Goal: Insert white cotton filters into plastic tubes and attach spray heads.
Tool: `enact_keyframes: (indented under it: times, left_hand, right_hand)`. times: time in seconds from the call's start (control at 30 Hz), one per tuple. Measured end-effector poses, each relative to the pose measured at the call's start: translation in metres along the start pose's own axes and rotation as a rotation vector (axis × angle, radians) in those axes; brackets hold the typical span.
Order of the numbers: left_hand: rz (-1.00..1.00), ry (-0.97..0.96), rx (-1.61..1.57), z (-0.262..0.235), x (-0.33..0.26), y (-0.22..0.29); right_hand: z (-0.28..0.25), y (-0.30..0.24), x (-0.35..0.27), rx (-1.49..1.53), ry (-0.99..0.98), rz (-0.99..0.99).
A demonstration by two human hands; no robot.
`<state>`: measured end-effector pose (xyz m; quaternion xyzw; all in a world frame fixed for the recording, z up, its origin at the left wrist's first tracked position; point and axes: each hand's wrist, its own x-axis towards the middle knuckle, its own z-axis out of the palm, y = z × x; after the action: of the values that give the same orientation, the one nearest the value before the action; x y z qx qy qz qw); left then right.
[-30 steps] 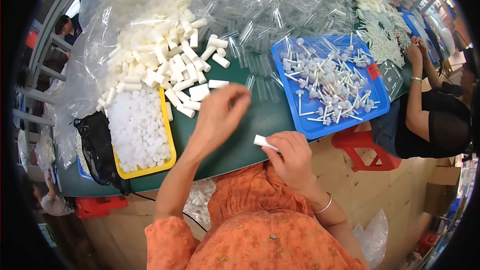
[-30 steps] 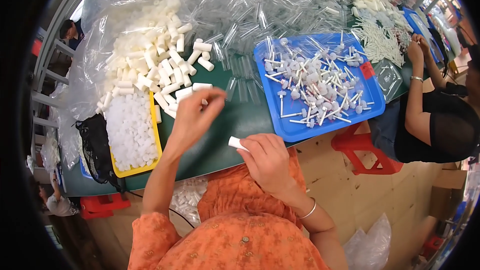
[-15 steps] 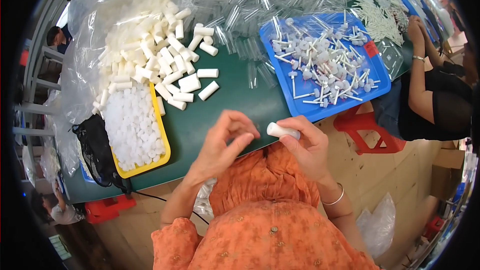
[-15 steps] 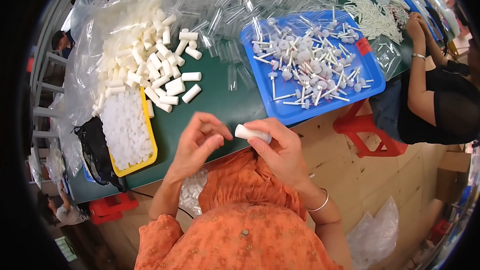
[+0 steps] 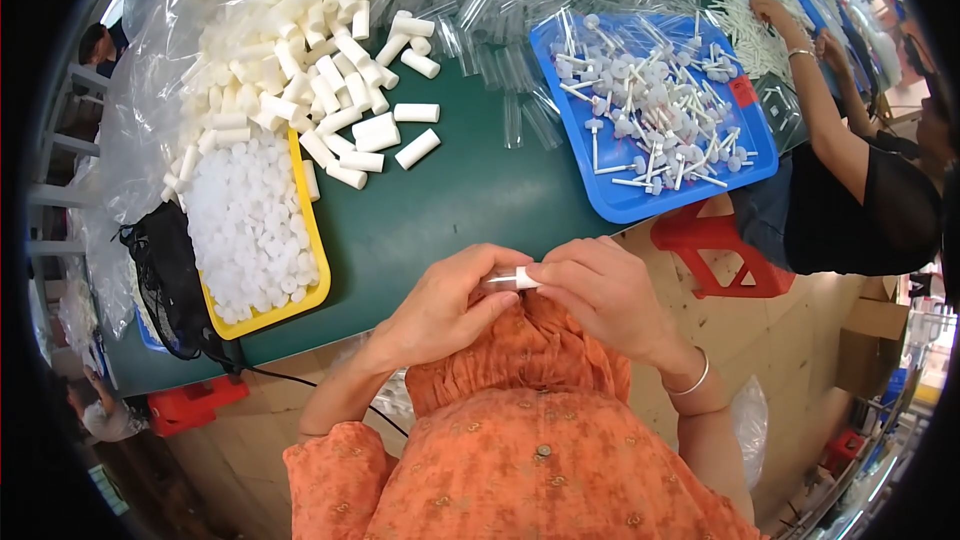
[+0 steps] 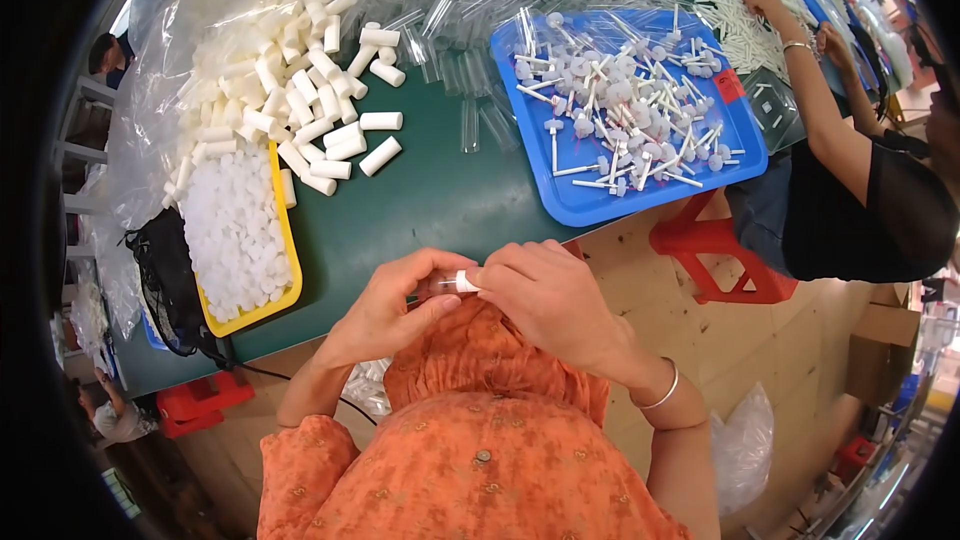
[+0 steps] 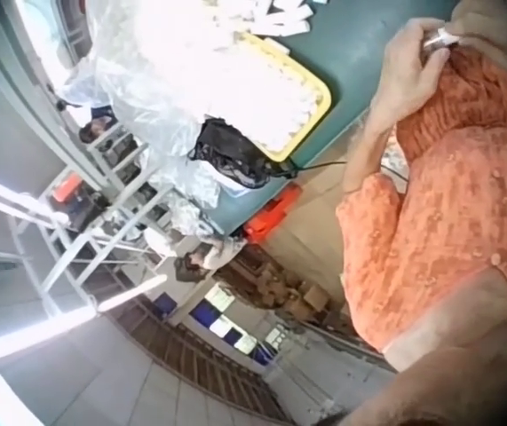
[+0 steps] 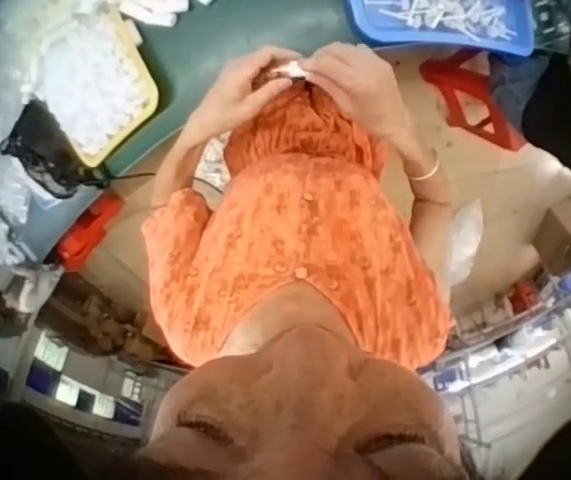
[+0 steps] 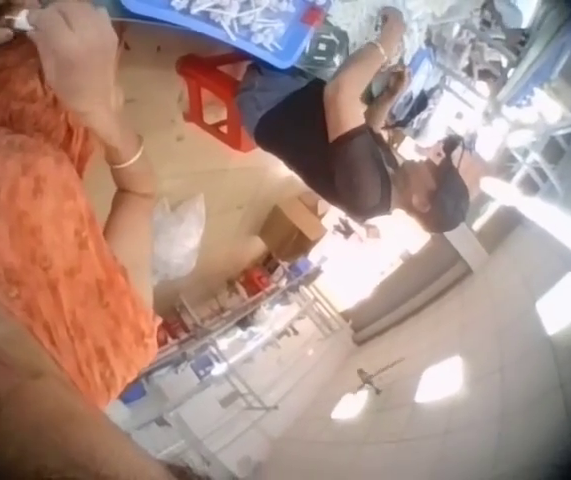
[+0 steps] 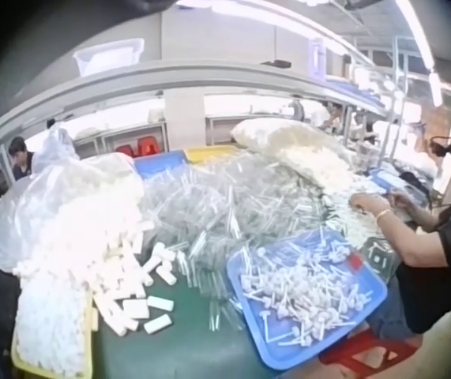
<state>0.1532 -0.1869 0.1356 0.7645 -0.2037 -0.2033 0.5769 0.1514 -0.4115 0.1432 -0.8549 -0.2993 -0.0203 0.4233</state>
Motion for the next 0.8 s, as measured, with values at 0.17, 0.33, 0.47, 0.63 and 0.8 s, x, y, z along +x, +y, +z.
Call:
enact_keyframes:
  times: [0.17, 0.33, 0.47, 0.63, 0.8]
  left_hand:
    - [-0.097, 0.012, 0.063, -0.007, -0.008, 0.007]
    - [0.029, 0.039, -0.001, 0.002, -0.012, 0.001]
    - [-0.181, -0.024, -0.071, 0.010, -0.017, -0.001]
    - [-0.171, -0.039, 0.102, 0.021, -0.025, 0.001]
    - [-0.131, -0.004, 0.104, 0.043, -0.035, -0.016]
  right_hand:
    - [-0.001, -0.006, 0.011, -0.029, -0.084, -0.018]
    - [0.003, 0.000, -0.002, 0.504, -0.158, 0.298]
    - [0.015, 0.003, -0.009, 0.775, -0.135, 0.399]
    - [0.011, 0.004, -0.015, 0.805, -0.245, 0.470]
    - [0.019, 0.007, -0.030, 0.621, -0.333, 0.431]
